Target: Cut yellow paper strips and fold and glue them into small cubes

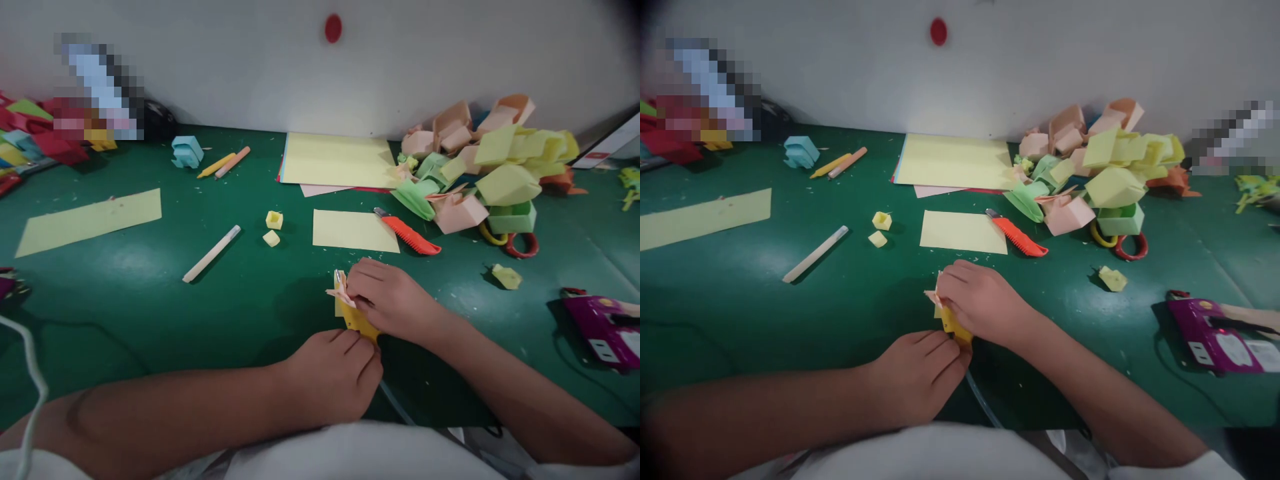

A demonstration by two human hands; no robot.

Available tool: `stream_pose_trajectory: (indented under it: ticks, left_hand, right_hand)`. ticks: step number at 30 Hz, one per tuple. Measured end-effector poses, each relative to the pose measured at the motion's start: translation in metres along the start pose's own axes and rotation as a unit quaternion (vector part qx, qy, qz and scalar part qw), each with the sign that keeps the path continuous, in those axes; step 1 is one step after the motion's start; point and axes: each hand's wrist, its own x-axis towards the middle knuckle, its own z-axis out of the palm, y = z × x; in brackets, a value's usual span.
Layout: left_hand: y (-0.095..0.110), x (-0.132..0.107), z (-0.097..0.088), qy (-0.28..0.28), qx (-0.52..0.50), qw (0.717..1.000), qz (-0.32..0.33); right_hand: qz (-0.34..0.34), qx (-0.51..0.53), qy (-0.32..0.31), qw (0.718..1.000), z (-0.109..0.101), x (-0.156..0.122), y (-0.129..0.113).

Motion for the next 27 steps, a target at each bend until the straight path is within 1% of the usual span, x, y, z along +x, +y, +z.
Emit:
stream_pose_trajectory:
  ticks: [2, 6, 8, 11, 14, 16, 19, 22, 24, 27]
  left_hand:
    - [0.000, -0.001, 0.002, 0.001, 0.000, 1.000, -0.002]
    - [0.000, -0.002, 0.004, 0.021, -0.006, 1.000, -0.012]
    - [0.002, -0.001, 0.004, 0.030, -0.005, 0.999, -0.016]
    - [0.004, 0.000, 0.003, 0.041, 0.001, 0.999, -0.014]
    - [0.007, 0.000, 0.004, 0.028, 0.025, 0.999, -0.002]
    - [0.008, -0.001, 0.004, 0.018, 0.037, 0.999, 0.001]
    - [0.008, -0.002, 0.006, 0.019, 0.040, 0.999, -0.005]
    - [0.008, -0.002, 0.007, 0.037, 0.037, 0.999, -0.011]
    - [0.008, -0.001, 0.007, 0.044, 0.033, 0.998, -0.013]
    - [0.007, 0.000, 0.006, 0.035, 0.025, 0.999, -0.009]
  right_hand:
    - [-0.001, 0.000, -0.008, 1.000, -0.003, 0.001, -0.001]
    - [0.003, 0.029, -0.088, 0.996, -0.013, -0.010, -0.013]
    - [0.005, 0.039, -0.106, 0.994, -0.015, -0.016, -0.017]
    - [0.010, 0.040, -0.087, 0.995, -0.011, -0.016, -0.016]
    - [0.018, 0.032, -0.047, 0.998, -0.006, -0.008, -0.007]
    - [0.022, 0.025, -0.034, 0.999, -0.005, -0.002, -0.003]
    - [0.022, 0.032, -0.065, 0.997, -0.009, -0.003, -0.009]
    - [0.028, 0.035, -0.106, 0.993, -0.012, -0.009, -0.020]
    - [0.034, 0.023, -0.101, 0.994, -0.010, -0.009, -0.023]
    - [0.040, 0.004, -0.063, 0.997, -0.005, -0.002, -0.015]
